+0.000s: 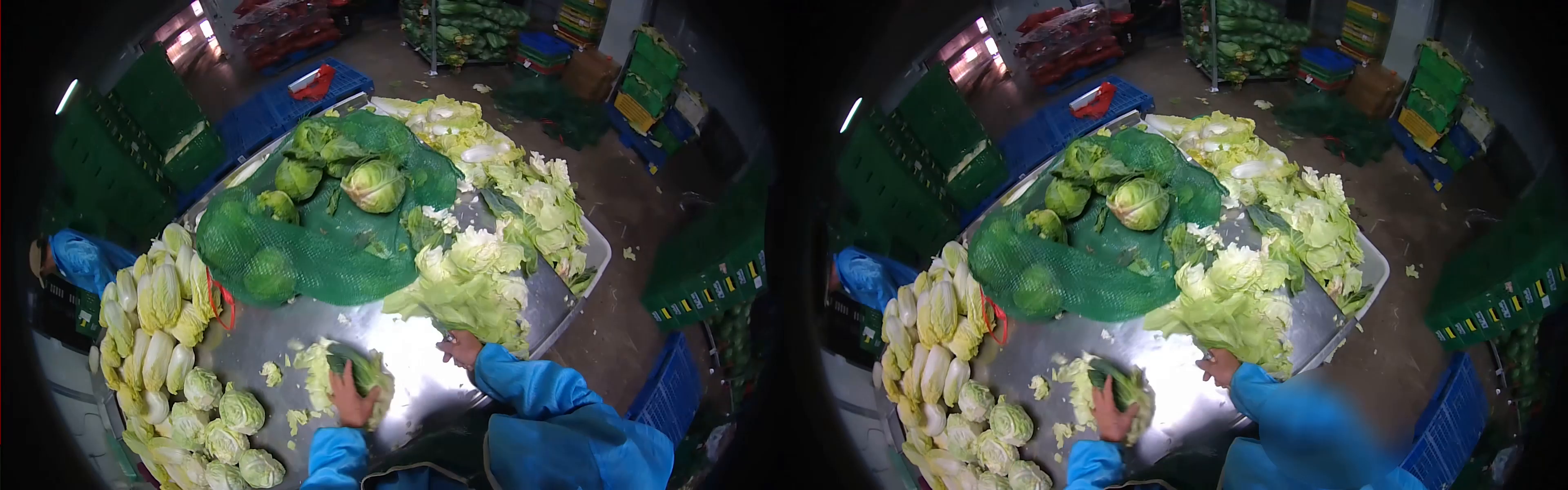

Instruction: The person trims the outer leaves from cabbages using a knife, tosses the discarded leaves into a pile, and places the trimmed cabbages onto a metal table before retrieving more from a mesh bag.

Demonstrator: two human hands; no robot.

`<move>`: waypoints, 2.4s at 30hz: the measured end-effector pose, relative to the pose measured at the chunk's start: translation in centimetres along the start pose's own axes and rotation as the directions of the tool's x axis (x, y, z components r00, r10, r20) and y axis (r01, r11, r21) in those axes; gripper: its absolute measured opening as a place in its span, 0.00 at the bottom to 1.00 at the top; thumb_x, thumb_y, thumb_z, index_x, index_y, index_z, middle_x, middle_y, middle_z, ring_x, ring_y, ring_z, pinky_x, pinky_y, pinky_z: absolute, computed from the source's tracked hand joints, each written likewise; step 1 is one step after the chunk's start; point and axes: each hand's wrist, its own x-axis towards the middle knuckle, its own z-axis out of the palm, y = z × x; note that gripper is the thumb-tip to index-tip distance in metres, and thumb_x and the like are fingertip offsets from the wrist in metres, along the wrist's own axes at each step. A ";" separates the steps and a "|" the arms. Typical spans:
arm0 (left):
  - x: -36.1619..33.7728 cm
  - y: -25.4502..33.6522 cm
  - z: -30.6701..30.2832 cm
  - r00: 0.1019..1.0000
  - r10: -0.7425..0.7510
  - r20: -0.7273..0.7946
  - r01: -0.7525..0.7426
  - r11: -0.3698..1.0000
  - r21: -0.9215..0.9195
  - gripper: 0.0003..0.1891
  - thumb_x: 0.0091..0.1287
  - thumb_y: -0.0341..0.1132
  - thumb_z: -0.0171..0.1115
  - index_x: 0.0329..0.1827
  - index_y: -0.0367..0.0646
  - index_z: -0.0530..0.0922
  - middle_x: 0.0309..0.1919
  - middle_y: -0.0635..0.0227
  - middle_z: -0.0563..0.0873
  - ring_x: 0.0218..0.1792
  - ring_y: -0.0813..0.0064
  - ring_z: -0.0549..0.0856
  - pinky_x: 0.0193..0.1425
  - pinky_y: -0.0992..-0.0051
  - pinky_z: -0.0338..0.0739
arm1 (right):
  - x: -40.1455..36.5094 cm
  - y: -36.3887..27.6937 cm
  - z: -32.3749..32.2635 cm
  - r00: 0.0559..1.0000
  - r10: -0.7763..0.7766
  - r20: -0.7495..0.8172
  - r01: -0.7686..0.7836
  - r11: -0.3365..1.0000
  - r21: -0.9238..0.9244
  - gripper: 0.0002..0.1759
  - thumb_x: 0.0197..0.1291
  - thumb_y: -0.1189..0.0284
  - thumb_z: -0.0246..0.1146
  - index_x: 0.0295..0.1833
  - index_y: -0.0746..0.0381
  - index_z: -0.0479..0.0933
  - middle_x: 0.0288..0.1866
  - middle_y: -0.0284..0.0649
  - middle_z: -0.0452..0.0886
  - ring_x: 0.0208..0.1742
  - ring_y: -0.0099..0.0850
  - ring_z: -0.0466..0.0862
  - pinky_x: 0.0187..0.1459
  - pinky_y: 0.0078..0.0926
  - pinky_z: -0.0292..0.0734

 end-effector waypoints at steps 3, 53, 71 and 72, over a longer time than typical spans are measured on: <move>1.1 5.2 3.6 0.996 0.017 0.088 -0.003 0.988 -0.158 0.52 0.48 0.47 0.75 0.77 0.51 0.53 0.71 0.43 0.59 0.72 0.43 0.58 0.69 0.36 0.47 | 1.4 -1.5 -5.6 0.999 0.013 -0.039 -0.013 1.000 0.013 0.15 0.60 0.64 0.65 0.41 0.66 0.74 0.22 0.40 0.81 0.08 0.21 0.67 0.08 0.23 0.58; 17.2 24.3 -3.0 0.936 0.329 -0.122 -0.349 0.840 -0.416 0.54 0.39 0.41 0.82 0.72 0.40 0.62 0.69 0.47 0.66 0.68 0.52 0.69 0.68 0.63 0.68 | 7.9 -15.8 -16.5 0.959 -0.193 0.207 0.082 0.890 0.449 0.26 0.59 0.68 0.68 0.61 0.66 0.72 0.40 0.36 0.82 0.35 0.22 0.82 0.30 0.23 0.78; 6.8 21.7 2.9 0.995 0.087 -0.046 -0.098 0.859 -0.502 0.59 0.33 0.41 0.84 0.70 0.38 0.57 0.60 0.48 0.66 0.61 0.49 0.68 0.66 0.57 0.67 | 2.3 -5.6 -12.9 0.992 -0.121 0.033 0.120 0.992 0.038 0.22 0.60 0.59 0.67 0.47 0.67 0.74 0.33 0.40 0.78 0.33 0.29 0.78 0.32 0.31 0.74; 6.6 21.4 2.4 0.999 0.044 -0.019 -0.048 0.901 -0.431 0.59 0.34 0.44 0.84 0.71 0.39 0.57 0.59 0.48 0.67 0.61 0.49 0.69 0.66 0.57 0.67 | 3.0 -4.6 -12.4 0.953 -0.302 -0.033 0.288 0.933 -0.217 0.21 0.60 0.60 0.67 0.45 0.66 0.72 0.34 0.46 0.78 0.34 0.41 0.80 0.32 0.40 0.73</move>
